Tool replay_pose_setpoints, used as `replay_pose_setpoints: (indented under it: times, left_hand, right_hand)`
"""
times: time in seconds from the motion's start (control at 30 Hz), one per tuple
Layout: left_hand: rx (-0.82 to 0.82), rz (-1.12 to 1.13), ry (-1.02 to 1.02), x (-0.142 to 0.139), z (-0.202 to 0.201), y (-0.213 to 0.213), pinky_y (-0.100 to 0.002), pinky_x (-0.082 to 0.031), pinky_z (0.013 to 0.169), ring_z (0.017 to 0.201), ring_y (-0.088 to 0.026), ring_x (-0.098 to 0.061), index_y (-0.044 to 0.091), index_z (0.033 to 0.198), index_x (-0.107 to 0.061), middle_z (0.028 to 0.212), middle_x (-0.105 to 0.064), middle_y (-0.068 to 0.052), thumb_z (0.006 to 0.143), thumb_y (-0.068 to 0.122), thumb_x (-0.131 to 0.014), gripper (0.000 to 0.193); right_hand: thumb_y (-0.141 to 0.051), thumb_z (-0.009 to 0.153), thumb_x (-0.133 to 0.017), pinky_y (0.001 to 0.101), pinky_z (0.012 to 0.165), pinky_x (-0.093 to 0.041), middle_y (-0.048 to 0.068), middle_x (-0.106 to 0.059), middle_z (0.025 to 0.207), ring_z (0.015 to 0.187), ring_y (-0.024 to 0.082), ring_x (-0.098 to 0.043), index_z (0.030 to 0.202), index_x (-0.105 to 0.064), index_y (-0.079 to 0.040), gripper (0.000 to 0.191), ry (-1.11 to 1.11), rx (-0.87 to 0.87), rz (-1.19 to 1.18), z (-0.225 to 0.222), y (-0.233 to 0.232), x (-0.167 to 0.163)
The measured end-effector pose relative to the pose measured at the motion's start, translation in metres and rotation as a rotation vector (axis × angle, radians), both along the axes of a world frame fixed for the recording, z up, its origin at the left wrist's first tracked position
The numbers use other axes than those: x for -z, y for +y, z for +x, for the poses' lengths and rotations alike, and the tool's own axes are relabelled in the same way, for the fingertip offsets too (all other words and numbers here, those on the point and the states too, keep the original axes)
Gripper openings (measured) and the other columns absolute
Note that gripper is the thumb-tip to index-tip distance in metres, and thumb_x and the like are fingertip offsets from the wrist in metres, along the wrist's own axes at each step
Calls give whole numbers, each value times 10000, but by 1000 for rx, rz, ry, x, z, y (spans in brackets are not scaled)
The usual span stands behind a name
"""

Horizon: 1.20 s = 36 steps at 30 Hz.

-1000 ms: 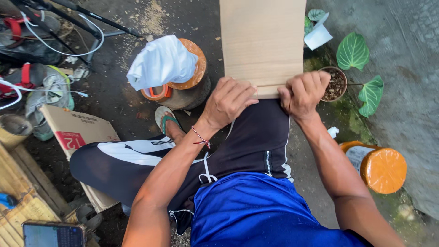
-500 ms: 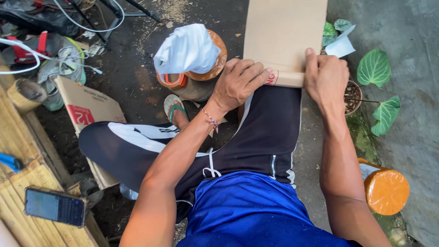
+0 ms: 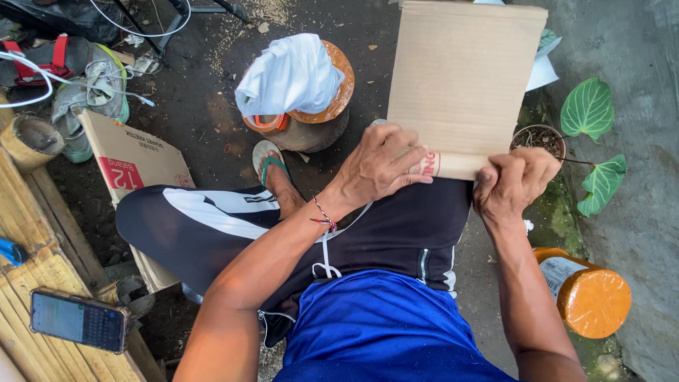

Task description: The person folds a flat cardboard sheet into a cylindrical container, inserts a white plastic bag, and secures the seam with a tape dispenser. The finished container is placed on a wooden stump.

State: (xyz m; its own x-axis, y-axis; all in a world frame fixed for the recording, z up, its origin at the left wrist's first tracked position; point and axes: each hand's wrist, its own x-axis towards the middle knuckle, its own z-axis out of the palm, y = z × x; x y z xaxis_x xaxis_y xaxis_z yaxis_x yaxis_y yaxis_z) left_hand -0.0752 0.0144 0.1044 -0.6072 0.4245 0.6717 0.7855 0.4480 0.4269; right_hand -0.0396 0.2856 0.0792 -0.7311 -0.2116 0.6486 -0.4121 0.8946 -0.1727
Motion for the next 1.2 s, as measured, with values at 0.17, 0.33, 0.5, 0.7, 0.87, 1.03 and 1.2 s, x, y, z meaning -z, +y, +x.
replay_pose_setpoints:
  times: [0.17, 0.33, 0.5, 0.7, 0.87, 1.03, 1.2]
  left_hand:
    - [-34, -11, -300, 6, -22, 15, -393, -433, 940, 1008, -213, -538, 158, 1048, -683, 1010, -567, 0, 957, 405, -820, 296]
    - [-182, -95, 167, 0, -26, 24, -407, -416, 961, 1079, -237, -544, 130, 1118, -653, 1162, -578, -21, 884, 382, -795, 372]
    - [-34, -192, 240, -4, -41, 16, -368, -499, 1004, 1116, -226, -578, 84, 1225, -639, 1215, -588, -34, 926, 317, -798, 411]
    - [75, -123, 101, -1, -53, 18, -368, -522, 930, 1025, -256, -593, 36, 1143, -652, 1138, -606, -76, 858, 365, -795, 458]
    - [135, -99, -231, -2, -17, 24, -380, -522, 938, 1021, -257, -600, 73, 1121, -649, 1088, -613, -51, 929, 376, -804, 391]
    - [-83, -138, -17, -1, 6, 30, -431, -464, 904, 1009, -279, -575, 122, 1227, -661, 1104, -634, -93, 850, 386, -759, 471]
    - [12, -281, 86, 5, -5, 18, -387, -468, 916, 1019, -225, -590, 55, 1351, -633, 1130, -654, -21, 892, 363, -797, 577]
  right_hand:
    - [-224, 1181, -519, 453, 772, -402, 148, -509, 804, 792, 330, -522, 789, -581, -41, 436, -208, 62, 66, -36, 4, -16]
    - [-229, 1177, -526, 497, 621, -401, 183, -517, 658, 581, 385, -507, 724, -547, -29, 495, -482, 57, 6, -69, 2, -43]
    - [-266, 1194, -551, 495, 663, -407, 197, -561, 745, 690, 402, -537, 824, -567, -20, 444, -467, 116, 4, -75, 0, -44]
    - [-262, 1136, -595, 458, 809, -384, 153, -489, 943, 914, 340, -491, 888, -604, 5, 364, -30, 53, -121, -47, -6, -30]
    - [-215, 1085, -532, 464, 767, -398, 132, -539, 874, 825, 340, -507, 835, -637, -27, 330, -32, 7, -55, -14, -5, -30]
    - [-176, 1112, -542, 483, 729, -439, 153, -527, 799, 760, 361, -545, 779, -584, -32, 366, -452, 48, -19, -16, 10, -36]
    - [-167, 1124, -557, 498, 769, -445, 162, -562, 912, 849, 387, -568, 875, -634, -12, 303, -478, 3, -97, -26, 2, -51]
